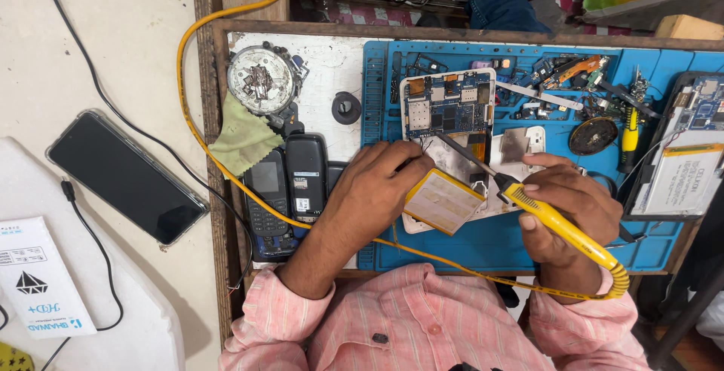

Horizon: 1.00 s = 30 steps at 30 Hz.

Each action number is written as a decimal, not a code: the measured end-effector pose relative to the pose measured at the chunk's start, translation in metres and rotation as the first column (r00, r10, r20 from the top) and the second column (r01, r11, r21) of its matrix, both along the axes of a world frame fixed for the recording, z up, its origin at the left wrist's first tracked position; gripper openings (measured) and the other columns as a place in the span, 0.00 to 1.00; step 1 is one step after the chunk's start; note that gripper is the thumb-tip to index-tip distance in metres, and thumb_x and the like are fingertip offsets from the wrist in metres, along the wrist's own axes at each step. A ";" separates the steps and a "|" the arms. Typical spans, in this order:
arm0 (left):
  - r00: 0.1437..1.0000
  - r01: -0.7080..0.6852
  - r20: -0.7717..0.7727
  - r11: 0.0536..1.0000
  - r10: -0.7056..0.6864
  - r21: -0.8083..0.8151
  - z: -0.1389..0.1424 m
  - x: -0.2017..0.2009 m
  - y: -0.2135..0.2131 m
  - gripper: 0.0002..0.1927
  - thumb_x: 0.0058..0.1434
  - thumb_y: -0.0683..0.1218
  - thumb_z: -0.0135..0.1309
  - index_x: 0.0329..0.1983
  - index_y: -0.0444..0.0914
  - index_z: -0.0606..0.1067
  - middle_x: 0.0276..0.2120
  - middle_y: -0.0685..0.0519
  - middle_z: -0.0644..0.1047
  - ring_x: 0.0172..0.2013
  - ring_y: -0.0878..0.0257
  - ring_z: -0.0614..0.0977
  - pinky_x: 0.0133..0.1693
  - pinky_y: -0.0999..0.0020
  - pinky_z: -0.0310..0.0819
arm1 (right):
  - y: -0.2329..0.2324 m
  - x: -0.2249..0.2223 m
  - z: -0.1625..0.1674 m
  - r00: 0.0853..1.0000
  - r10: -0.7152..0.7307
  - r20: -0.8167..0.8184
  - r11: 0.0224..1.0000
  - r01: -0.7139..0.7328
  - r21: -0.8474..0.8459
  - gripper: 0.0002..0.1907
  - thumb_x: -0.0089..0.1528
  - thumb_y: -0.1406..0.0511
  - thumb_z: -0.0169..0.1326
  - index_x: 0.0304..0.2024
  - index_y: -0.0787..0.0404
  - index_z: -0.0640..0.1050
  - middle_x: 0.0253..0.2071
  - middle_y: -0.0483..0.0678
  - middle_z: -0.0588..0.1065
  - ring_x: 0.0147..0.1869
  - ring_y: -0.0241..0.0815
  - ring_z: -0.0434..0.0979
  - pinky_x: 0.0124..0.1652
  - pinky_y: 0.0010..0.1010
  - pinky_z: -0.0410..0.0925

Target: The person uses a soldering iron to work on a disassembled white smartphone's motherboard and battery connector. They then handle the phone's screen assembly, peeling a protective film from the edges, and return to soldering the battery connector area.

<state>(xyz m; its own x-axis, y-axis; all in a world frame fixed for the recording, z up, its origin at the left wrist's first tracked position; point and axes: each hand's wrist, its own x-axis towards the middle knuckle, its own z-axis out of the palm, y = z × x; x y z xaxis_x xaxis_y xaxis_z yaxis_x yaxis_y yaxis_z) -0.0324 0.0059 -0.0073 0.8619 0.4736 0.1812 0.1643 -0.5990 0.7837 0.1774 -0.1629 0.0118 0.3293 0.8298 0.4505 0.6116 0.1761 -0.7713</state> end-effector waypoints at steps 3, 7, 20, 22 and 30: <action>1.000 -0.002 0.005 1.000 0.002 0.008 -0.001 0.000 0.000 0.17 0.55 0.36 0.57 0.49 0.37 0.77 0.48 0.51 0.75 0.46 0.53 0.79 0.50 0.58 0.73 | -0.001 0.000 -0.001 1.000 -0.004 -0.004 1.000 0.004 -0.004 0.17 0.69 0.58 0.57 0.42 0.68 0.75 0.35 0.53 0.75 0.36 0.44 0.80 0.53 0.47 0.78; 1.000 -0.005 0.007 1.000 0.005 0.015 -0.001 0.000 0.001 0.17 0.55 0.37 0.58 0.49 0.38 0.77 0.48 0.50 0.75 0.46 0.52 0.79 0.50 0.58 0.73 | -0.002 0.000 -0.001 1.000 -0.025 -0.010 1.000 0.025 -0.008 0.18 0.70 0.57 0.58 0.43 0.68 0.76 0.36 0.53 0.76 0.37 0.45 0.81 0.54 0.47 0.78; 0.985 -0.154 0.060 0.985 0.159 -0.076 0.002 0.000 -0.006 0.12 0.61 0.39 0.62 0.48 0.35 0.78 0.44 0.48 0.74 0.43 0.52 0.80 0.46 0.61 0.78 | 0.004 -0.002 0.004 0.999 -0.038 -0.034 0.999 0.039 0.021 0.18 0.68 0.56 0.58 0.41 0.68 0.75 0.34 0.53 0.75 0.37 0.45 0.80 0.52 0.48 0.78; 0.978 -0.193 0.054 0.976 0.199 -0.101 0.002 0.000 -0.007 0.11 0.61 0.42 0.65 0.46 0.36 0.78 0.43 0.48 0.74 0.40 0.53 0.80 0.42 0.61 0.77 | 0.005 -0.002 0.004 0.998 -0.041 -0.038 0.999 0.042 0.030 0.18 0.69 0.56 0.58 0.41 0.67 0.74 0.34 0.53 0.75 0.39 0.46 0.80 0.52 0.48 0.78; 0.985 -0.169 0.003 0.979 0.170 -0.118 0.006 0.001 -0.009 0.17 0.57 0.47 0.68 0.47 0.36 0.79 0.39 0.49 0.74 0.36 0.53 0.79 0.40 0.59 0.74 | -0.001 0.000 -0.002 0.999 -0.023 -0.042 1.000 0.024 0.017 0.18 0.69 0.56 0.58 0.44 0.67 0.74 0.35 0.53 0.75 0.36 0.45 0.80 0.52 0.47 0.78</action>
<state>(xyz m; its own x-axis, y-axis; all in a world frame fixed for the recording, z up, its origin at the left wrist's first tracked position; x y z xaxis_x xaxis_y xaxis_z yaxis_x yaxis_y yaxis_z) -0.0311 -0.0034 -0.0015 0.7653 0.6311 0.1265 0.2448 -0.4672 0.8496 0.1772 -0.1634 0.0102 0.3675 0.8137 0.4505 0.5829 0.1760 -0.7933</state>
